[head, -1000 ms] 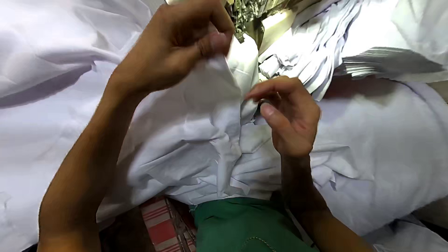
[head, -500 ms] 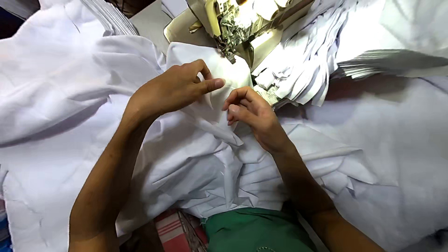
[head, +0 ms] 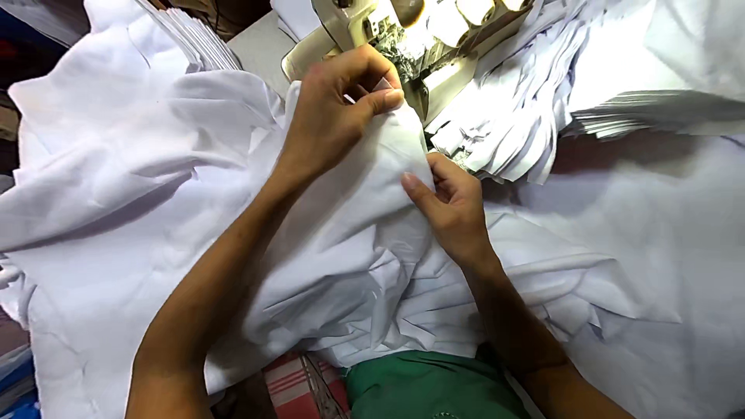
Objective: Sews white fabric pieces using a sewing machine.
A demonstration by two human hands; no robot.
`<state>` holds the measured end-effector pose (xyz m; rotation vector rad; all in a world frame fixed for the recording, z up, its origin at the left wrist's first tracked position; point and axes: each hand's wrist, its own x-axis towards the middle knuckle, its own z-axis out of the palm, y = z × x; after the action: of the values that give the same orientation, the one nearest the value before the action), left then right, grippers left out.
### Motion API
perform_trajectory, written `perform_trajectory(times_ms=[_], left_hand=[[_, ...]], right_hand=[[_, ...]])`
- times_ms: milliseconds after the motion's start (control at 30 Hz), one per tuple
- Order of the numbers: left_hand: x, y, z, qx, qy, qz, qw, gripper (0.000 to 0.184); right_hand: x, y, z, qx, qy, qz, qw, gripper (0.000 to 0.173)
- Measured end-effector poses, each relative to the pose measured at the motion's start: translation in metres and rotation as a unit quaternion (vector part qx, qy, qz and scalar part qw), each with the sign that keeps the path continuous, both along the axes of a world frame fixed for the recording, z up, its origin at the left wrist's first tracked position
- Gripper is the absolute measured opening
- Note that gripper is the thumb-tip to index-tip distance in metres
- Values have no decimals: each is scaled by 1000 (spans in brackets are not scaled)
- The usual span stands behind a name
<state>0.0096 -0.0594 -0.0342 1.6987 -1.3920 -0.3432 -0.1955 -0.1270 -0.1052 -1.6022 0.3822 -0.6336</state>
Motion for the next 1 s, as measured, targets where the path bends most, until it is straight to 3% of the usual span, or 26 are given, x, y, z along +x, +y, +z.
perform_trajectory(times_ms=[100,167,300,433,733,933,1000], left_hand=[[-11,-4,-23,16,-68,59,996,15],[-15,-2,-32,43,-109,73,990,16],[-15,7,-35,94,-172,95,976,20],[-18,16,-30,119,-168,111,972,19],[-9,15,-26,82,-117,103,984,18],[-11,14,-24,53,-195,54,978,18],[-17,22,-26,55,-227,25,972,18]], right_hand=[[4,-9,-19,-152,42,-104,982,20],[7,-15,-31,-215,62,-115,968,23],[11,-11,-38,-177,67,-91,978,23],[14,-4,-36,-170,65,-113,977,23],[13,-2,-39,-182,55,-136,972,24],[2,-4,-31,-208,19,-114,971,21],[-3,-8,-28,-177,8,-84,981,22]])
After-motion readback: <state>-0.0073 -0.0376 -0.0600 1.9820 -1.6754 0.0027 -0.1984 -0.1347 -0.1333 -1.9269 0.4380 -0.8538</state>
